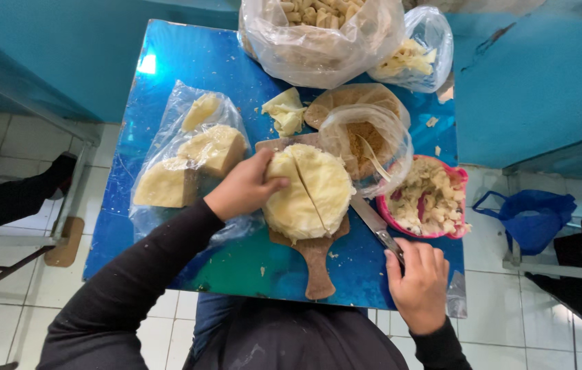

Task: The person cuts a large white food block into smaller pieces with a knife on a wooden board, tears pieces by hand, dips them into a brown powder, and places the coated pieces into a pink bowl. They also move finished pieces into a plastic bag on the table.

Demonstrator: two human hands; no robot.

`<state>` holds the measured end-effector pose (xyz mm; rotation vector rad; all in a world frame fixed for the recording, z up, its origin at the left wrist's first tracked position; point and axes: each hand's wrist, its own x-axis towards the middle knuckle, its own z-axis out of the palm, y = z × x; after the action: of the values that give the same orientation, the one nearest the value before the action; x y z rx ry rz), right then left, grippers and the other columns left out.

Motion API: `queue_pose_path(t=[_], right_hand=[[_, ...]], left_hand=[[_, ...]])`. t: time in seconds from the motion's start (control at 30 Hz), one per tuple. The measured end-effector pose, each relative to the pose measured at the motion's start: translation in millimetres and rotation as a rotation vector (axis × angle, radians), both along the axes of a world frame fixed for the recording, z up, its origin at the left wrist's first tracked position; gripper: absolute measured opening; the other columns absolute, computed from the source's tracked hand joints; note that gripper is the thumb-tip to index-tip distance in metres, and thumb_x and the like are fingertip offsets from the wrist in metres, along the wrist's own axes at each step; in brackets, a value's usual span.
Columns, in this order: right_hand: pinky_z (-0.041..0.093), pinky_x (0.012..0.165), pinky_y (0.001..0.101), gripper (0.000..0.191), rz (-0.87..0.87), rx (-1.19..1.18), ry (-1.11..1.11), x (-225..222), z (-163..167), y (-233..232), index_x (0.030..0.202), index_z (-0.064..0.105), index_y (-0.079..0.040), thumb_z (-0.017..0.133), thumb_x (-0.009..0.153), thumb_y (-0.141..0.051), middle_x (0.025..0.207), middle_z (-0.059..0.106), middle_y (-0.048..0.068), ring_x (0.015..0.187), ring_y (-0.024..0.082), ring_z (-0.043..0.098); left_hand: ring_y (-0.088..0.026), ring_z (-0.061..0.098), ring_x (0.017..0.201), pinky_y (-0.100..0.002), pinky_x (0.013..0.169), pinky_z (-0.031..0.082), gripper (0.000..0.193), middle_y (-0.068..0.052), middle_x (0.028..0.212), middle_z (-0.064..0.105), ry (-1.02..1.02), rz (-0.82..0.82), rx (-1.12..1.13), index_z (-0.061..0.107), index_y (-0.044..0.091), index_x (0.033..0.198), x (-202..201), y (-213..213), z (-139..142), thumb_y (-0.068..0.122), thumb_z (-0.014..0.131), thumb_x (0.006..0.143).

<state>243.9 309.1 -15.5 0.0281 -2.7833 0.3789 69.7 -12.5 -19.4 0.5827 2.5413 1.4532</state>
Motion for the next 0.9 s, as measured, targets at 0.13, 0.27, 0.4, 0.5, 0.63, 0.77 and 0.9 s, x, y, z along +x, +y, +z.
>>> queue_pose_path(t=[0.13, 0.27, 0.4, 0.5, 0.63, 0.77, 0.9], right_hand=[[0.044, 0.078, 0.044, 0.02, -0.013, -0.075, -0.066, 13.9, -0.8, 8.0, 0.108, 0.068, -0.01, 0.069, 0.091, -0.02, 0.09, 0.067, 0.007, 0.086, 0.03, 0.062], [0.049, 0.066, 0.0346, 0.02, -0.071, -0.346, -0.117, 32.8, -2.3, 20.7, 0.112, 0.066, -0.007, 0.066, 0.095, -0.017, 0.087, 0.068, 0.009, 0.072, 0.021, 0.064], [0.042, 0.055, 0.0302, 0.029, -0.239, -0.615, -0.28, 41.7, 1.3, 19.3, 0.122, 0.066, -0.006, 0.07, 0.096, -0.018, 0.069, 0.06, 0.007, 0.059, 0.013, 0.049], [0.043, 0.055, 0.0266, 0.043, -0.174, -0.668, -0.243, 35.7, 9.0, 0.8, 0.137, 0.06, -0.01, 0.064, 0.094, -0.016, 0.07, 0.059, 0.0, 0.059, 0.007, 0.047], [0.052, 0.062, 0.0276, 0.049, -0.037, -0.714, -0.238, 16.3, 26.0, -36.3, 0.145, 0.052, -0.009, 0.06, 0.097, -0.015, 0.074, 0.065, 0.003, 0.062, 0.01, 0.059], [0.057, 0.072, 0.0334, 0.045, 0.13, -0.683, -0.147, -7.3, 40.7, -78.8, 0.145, 0.052, -0.009, 0.056, 0.101, -0.012, 0.106, 0.072, 0.015, 0.079, 0.022, 0.073], [0.058, 0.08, 0.0392, 0.045, 0.253, -0.555, -0.03, -26.6, 52.0, -107.1, 0.147, 0.054, -0.013, 0.055, 0.103, -0.008, 0.117, 0.071, 0.023, 0.099, 0.039, 0.072]], left_hand=[[-0.047, 0.065, 0.1, -0.051, 0.08, 0.052, 0.057, -0.028, 0.103, 0.068, 0.129, 0.079, -0.159, 0.05, -0.003, 0.123, 5.8, 12.3, -14.6, 0.034, 0.077, 0.09], [-0.047, 0.065, 0.101, -0.051, 0.081, 0.053, 0.053, -0.027, 0.103, 0.068, 0.107, 0.032, -0.167, 0.05, -0.003, 0.122, -1.8, 10.9, -25.5, 0.032, 0.075, 0.092], [-0.048, 0.064, 0.102, -0.049, 0.082, 0.053, 0.056, -0.029, 0.108, 0.067, 0.198, -0.067, -0.184, 0.055, -0.003, 0.119, -23.1, 1.8, -23.0, 0.031, 0.081, 0.083], [-0.045, 0.065, 0.106, -0.047, 0.086, 0.052, 0.054, -0.026, 0.112, 0.068, 0.182, -0.123, -0.231, 0.061, -0.002, 0.115, -31.5, -7.8, -11.8, 0.032, 0.085, 0.08], [-0.039, 0.068, 0.108, -0.045, 0.088, 0.053, 0.056, -0.021, 0.112, 0.071, -0.036, -0.074, -0.201, 0.063, 0.001, 0.119, -23.5, -13.6, 3.4, 0.034, 0.085, 0.079], [-0.036, 0.068, 0.106, -0.043, 0.087, 0.054, 0.055, -0.019, 0.115, 0.07, 0.005, 0.095, -0.08, 0.056, 0.004, 0.13, -7.5, -8.8, 14.8, 0.026, 0.079, 0.086], [-0.041, 0.063, 0.104, -0.045, 0.084, 0.052, 0.054, -0.023, 0.122, 0.061, 0.268, 0.131, -0.123, 0.055, 0.006, 0.141, 11.0, -4.5, 26.4, 0.012, 0.072, 0.09]])
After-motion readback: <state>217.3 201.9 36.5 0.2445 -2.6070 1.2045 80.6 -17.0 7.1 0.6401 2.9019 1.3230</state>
